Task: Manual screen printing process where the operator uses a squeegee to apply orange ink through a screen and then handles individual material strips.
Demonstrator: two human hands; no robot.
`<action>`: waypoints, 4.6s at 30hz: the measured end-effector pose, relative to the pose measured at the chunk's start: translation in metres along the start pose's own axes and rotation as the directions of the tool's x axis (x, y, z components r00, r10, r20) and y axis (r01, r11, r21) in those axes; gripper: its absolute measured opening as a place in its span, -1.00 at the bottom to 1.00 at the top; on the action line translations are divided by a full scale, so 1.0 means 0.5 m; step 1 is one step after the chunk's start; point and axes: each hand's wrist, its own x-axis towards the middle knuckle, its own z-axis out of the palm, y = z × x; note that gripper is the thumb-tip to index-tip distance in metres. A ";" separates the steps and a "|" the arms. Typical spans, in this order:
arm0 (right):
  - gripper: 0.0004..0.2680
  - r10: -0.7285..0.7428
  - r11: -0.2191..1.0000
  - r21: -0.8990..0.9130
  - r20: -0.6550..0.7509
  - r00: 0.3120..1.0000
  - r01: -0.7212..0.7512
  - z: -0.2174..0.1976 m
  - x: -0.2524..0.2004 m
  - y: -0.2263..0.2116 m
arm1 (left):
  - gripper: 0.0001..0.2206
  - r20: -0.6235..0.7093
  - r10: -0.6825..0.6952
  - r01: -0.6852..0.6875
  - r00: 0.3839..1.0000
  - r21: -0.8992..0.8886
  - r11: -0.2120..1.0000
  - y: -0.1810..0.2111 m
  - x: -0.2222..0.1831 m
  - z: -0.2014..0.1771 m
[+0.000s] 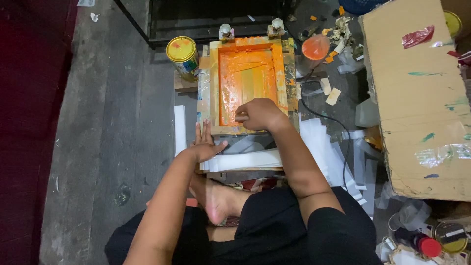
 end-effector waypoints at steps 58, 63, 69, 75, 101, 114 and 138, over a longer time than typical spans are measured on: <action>-0.46 0.095 0.989 -0.074 -0.363 0.927 -0.130 0.103 -0.151 0.075 | 0.12 -0.062 0.011 -0.015 0.998 -0.067 0.998 0.016 -0.023 0.003; -0.35 0.114 0.990 -0.042 -0.356 0.928 -0.137 0.097 -0.149 0.060 | 0.15 -0.066 0.013 -0.018 0.998 -0.078 0.997 0.008 -0.008 0.014; -0.41 0.053 0.995 -0.050 -0.446 0.893 -0.084 0.104 -0.151 0.065 | 0.15 -0.091 0.006 -0.011 0.996 -0.047 0.999 0.009 -0.010 0.014; -0.49 -0.044 0.997 -0.074 -0.590 0.806 0.000 0.122 -0.160 0.062 | 0.20 -0.103 0.020 -0.027 0.994 -0.065 0.998 0.016 -0.022 0.015; -0.61 -0.106 0.994 -0.093 -0.921 0.375 0.051 0.103 -0.143 0.050 | -0.29 -0.504 0.054 -0.049 0.862 0.023 0.999 0.140 -0.029 0.037; -0.56 -0.082 0.991 -0.035 -0.917 0.391 0.126 0.099 -0.144 0.071 | -0.73 -0.432 0.453 -0.079 0.780 0.649 0.756 0.208 0.037 0.046; -0.48 -0.041 0.982 -0.153 -0.742 0.669 -0.111 0.189 -0.169 0.062 | -0.78 -0.910 -0.162 -0.706 0.381 -0.399 0.585 0.068 -0.456 0.213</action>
